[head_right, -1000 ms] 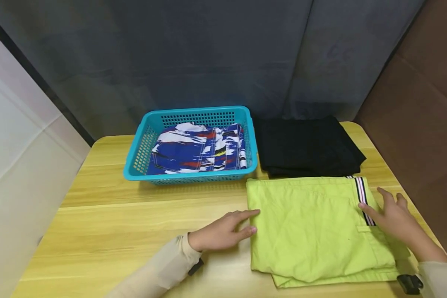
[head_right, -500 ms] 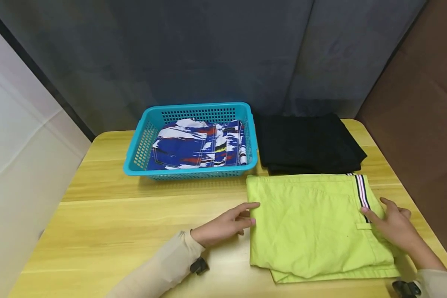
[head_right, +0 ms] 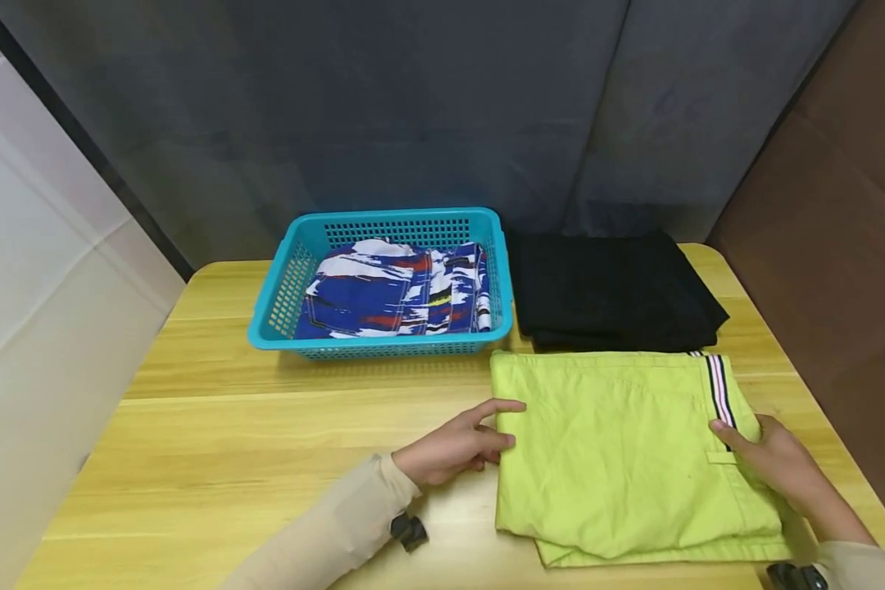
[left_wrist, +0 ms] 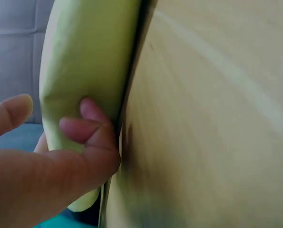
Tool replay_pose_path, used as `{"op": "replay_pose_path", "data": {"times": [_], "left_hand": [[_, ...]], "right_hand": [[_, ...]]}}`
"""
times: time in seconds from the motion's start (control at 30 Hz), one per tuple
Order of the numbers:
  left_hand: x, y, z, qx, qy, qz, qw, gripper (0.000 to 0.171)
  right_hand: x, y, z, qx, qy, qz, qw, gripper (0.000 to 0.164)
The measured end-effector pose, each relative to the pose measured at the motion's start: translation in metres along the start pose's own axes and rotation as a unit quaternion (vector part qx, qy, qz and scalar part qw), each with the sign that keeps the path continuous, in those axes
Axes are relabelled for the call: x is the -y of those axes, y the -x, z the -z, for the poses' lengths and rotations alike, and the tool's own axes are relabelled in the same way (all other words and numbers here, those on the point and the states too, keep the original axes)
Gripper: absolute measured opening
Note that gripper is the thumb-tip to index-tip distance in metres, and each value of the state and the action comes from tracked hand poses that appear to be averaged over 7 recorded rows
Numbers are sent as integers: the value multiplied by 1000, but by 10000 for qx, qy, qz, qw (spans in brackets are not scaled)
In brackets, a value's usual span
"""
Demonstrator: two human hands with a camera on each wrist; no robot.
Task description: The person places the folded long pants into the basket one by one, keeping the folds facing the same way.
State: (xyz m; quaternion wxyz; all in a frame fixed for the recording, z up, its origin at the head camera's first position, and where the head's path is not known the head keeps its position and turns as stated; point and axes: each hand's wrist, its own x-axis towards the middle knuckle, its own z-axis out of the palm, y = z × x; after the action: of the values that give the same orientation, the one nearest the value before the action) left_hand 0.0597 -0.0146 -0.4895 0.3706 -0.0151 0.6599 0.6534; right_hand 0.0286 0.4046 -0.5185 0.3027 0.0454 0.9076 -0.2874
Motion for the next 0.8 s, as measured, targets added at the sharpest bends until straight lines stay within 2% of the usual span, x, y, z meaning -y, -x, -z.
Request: {"op": "replay_pose_path", "data": {"times": [0.2, 0.5, 0.6, 0.8], "left_hand": [[4, -3, -6, -293, -417, -144, 9986, 48], [1, -7, -9, -527, -655, -360, 9958, 48], [-1, -8, -10, -613, -636, -453, 9951, 48], [-3, -8, -13, -757, -294, -700, 9942, 48]], "right_hand": [[-1, 1, -5, -417, -155, 88, 9990, 95], [-4, 0, -8, -643, -378, -121, 9971, 96], [-5, -1, -9, -807, -425, -222, 9956, 98], [-6, 4, -5, -964, -266, -245, 9947, 102]]}}
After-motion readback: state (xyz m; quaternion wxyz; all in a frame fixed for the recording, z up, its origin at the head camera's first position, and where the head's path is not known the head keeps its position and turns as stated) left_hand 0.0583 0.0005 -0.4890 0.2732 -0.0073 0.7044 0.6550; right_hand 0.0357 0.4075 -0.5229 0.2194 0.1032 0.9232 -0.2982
